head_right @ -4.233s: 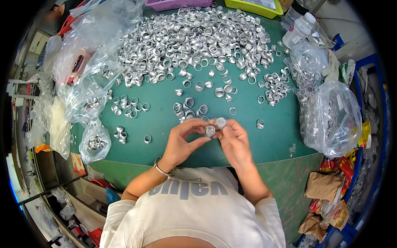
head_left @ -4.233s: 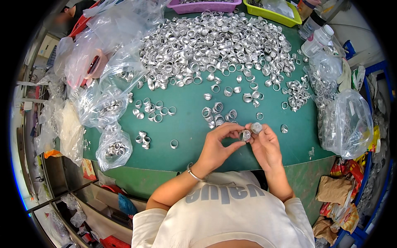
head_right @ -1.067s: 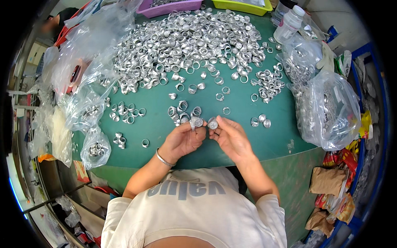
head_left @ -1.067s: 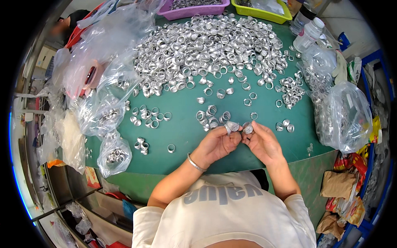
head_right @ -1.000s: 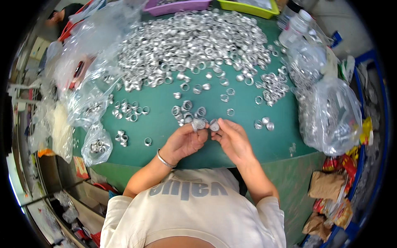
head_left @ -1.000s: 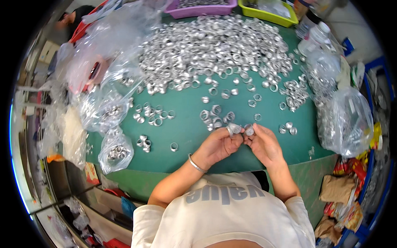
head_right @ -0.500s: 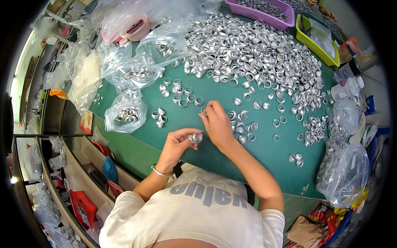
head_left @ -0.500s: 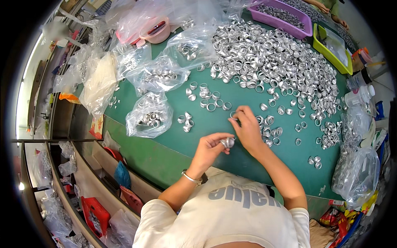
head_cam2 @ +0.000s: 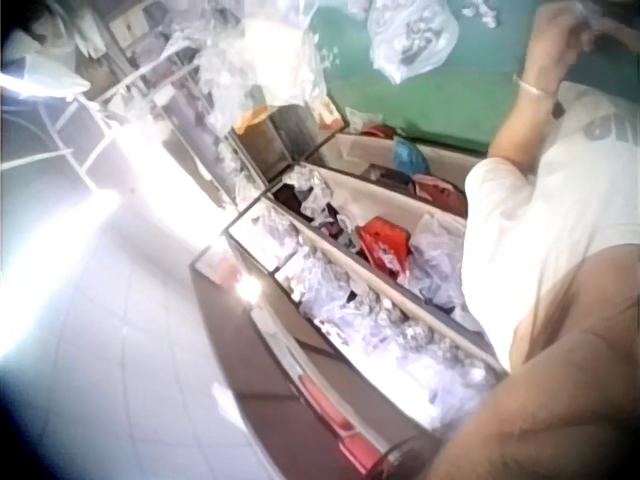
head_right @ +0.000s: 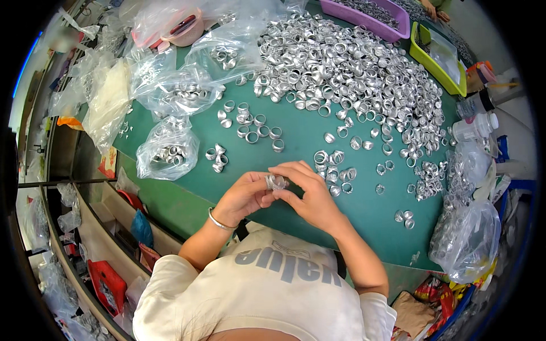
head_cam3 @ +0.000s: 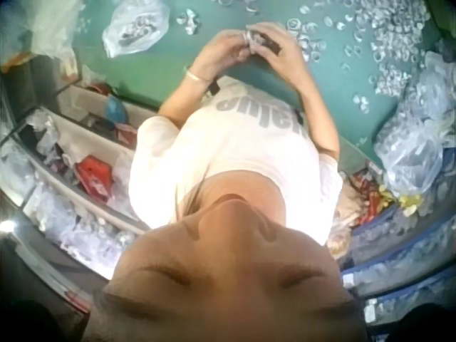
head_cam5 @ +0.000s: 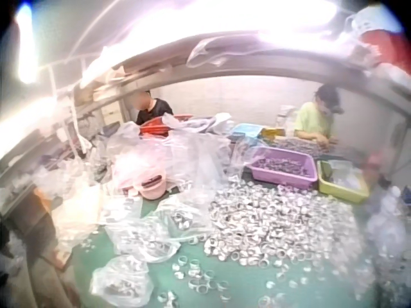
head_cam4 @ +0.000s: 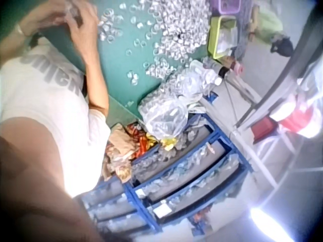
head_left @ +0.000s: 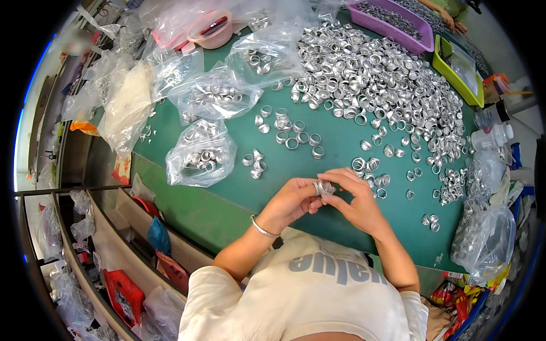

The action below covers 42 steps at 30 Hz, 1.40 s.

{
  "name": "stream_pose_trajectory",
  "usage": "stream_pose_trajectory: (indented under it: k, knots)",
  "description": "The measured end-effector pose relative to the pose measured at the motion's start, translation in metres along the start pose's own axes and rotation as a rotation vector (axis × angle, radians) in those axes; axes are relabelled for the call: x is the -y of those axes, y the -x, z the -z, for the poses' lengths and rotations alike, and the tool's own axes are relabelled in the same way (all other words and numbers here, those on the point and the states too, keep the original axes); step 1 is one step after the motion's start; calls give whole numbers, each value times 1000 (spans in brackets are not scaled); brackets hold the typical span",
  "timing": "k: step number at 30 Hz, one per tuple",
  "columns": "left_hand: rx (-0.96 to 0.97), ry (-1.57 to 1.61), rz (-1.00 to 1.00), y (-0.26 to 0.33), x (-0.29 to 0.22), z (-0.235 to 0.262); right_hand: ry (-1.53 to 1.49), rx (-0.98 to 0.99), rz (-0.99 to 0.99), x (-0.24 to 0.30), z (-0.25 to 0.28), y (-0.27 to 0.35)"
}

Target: The person sorts and stacks small silver metal ring-like components on a green table by hand, occasionally grouping them together.

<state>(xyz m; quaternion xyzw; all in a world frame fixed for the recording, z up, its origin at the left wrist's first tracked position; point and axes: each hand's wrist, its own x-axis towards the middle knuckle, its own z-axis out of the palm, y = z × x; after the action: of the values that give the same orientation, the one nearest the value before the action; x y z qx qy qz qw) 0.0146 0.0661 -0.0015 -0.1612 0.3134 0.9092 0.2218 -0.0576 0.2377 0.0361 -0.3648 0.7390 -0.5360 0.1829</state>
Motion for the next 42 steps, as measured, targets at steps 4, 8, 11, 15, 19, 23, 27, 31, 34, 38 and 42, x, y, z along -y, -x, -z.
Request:
stream_pose_trajectory:
  k: [4, 8, 11, 15, 19, 23, 27, 31, 34, 38, 42]
  knots:
    - [129, 78, 115, -4, 5, -11, -303, -48, -230, -3, 8, 15]
    - [9, -239, -16, 1, 1, -30, -953, -220, -384, -9, 7, 24]
    - [-69, -286, -88, 3, -1, -40, -1033, -214, -371, -14, 8, 31]
    - [-88, -509, -240, 4, 6, -41, -898, -192, -354, -19, 6, 36]
    - [-109, -606, -257, 8, 11, -48, -865, -232, -347, -19, 2, 38]
    - [-103, -672, -352, 10, 18, -49, -781, -251, -310, -15, 1, 38]
    - [-94, -692, -373, 12, 18, -51, -713, -295, -251, -15, -5, 39]
    - [-72, -666, -336, 10, 16, -50, -405, -310, -201, -16, 1, 45]
    - [-85, -665, -221, 7, 7, -44, -187, -427, -186, -19, 21, 60]
    - [-305, -874, -366, 0, -2, -12, 366, -500, -320, -18, 75, 103]
    - [-328, -892, -320, -4, -19, 2, 768, -553, -345, -33, 109, 143]
